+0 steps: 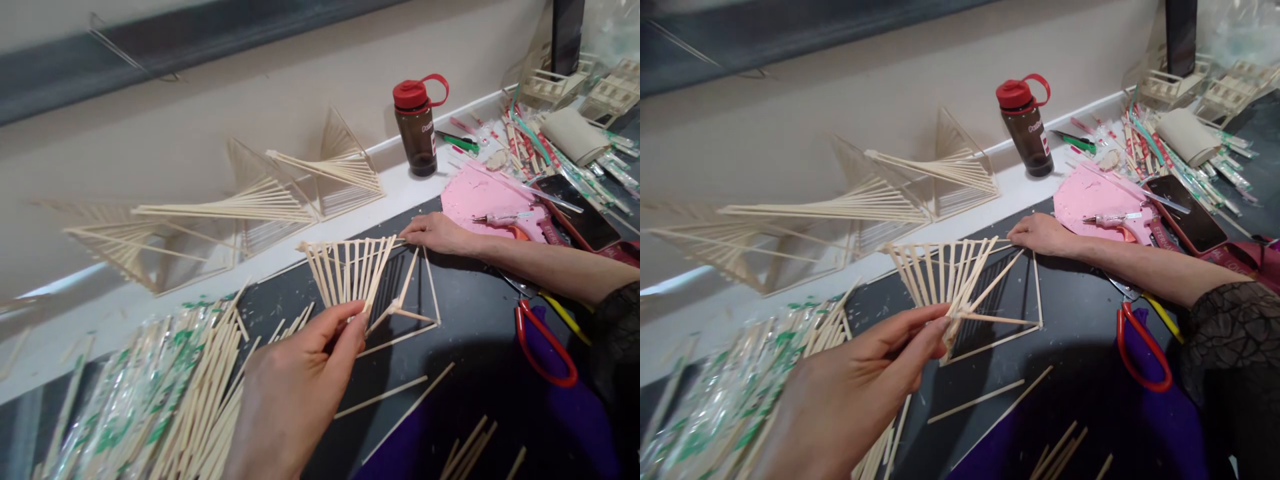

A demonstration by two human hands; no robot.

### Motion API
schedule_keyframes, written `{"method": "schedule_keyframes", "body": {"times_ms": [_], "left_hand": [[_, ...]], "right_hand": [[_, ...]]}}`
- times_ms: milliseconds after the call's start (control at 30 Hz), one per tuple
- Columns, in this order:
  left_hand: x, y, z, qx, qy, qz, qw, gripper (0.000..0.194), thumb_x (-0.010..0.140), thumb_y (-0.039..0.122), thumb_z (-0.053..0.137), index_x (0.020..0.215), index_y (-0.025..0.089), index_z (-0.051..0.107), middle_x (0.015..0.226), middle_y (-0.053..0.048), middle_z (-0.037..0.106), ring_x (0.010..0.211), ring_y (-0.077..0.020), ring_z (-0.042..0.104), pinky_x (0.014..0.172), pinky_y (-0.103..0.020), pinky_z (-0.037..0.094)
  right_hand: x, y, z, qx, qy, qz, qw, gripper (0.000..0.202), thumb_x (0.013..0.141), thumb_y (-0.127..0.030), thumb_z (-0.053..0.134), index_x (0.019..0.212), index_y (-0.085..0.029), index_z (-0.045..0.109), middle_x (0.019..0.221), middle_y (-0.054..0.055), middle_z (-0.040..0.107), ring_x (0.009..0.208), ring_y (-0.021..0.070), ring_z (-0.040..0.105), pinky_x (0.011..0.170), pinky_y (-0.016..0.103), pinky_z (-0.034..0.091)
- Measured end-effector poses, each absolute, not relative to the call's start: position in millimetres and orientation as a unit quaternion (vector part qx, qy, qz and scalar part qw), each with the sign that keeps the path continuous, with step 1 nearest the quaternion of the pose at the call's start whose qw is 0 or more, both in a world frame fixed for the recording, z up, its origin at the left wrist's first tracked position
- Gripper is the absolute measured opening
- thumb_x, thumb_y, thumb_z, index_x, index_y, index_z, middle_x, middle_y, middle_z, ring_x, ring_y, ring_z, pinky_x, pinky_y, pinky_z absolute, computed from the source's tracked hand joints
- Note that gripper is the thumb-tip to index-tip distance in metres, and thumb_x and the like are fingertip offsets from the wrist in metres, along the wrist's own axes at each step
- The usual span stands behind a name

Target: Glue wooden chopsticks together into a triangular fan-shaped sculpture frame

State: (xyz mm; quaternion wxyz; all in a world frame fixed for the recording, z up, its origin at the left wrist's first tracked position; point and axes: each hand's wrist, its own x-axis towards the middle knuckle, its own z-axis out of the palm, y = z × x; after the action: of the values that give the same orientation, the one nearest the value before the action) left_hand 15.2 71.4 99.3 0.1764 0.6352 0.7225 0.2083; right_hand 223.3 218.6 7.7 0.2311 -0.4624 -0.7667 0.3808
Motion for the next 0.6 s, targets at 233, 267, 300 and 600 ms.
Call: {"method": "schedule_keyframes", "body": {"times_ms": [233,267,300,600], "left_hand": [[17,79,106,0.67,0.704,0.179,0.151,0.031,0.082,0.052,0.055,0.088,0.033,0.079,0.053,0.004,0.069,0.051,-0.0199,0.064,0.058,-0.028,0.045],[17,80,106,0.673,0.702,0.179,0.15,0.031,0.083,0.052,0.055,0.088,0.033,0.079,0.053,0.004,0.069,0.051,-0.02,0.065,0.057,-0.028,0.044],[17,80,106,0.675,0.7,0.179,0.15,0.031,0.083,0.052,0.055,0.087,0.033,0.079,0.053,0.004,0.069,0.051,-0.02,0.065,0.057,-0.028,0.044],[12,84,95,0.698,0.677,0.183,0.147,0.027,0.081,0.048,0.057,0.085,0.032,0.079,0.05,0.004,0.068,0.046,-0.0198,0.064,0.053,-0.028,0.043]], "right_hand": [[222,213,11,-0.462,-0.78,0.359,0.223,0.028,0.092,-0.018,0.054,0.106,-0.019,0.078,0.11,0.005,0.076,0.103,0.0161,0.068,0.094,0.028,0.049],[221,212,12,-0.462,-0.781,0.357,0.223,0.029,0.092,-0.017,0.054,0.107,-0.019,0.078,0.112,0.006,0.076,0.104,0.0163,0.069,0.095,0.028,0.049],[221,211,12,-0.463,-0.78,0.356,0.224,0.029,0.092,-0.017,0.053,0.108,-0.019,0.078,0.114,0.006,0.076,0.105,0.0166,0.069,0.097,0.029,0.049],[219,205,13,-0.475,-0.761,0.369,0.243,0.032,0.093,-0.015,0.054,0.117,-0.02,0.074,0.122,0.007,0.074,0.114,0.0188,0.068,0.104,0.034,0.049]]}}
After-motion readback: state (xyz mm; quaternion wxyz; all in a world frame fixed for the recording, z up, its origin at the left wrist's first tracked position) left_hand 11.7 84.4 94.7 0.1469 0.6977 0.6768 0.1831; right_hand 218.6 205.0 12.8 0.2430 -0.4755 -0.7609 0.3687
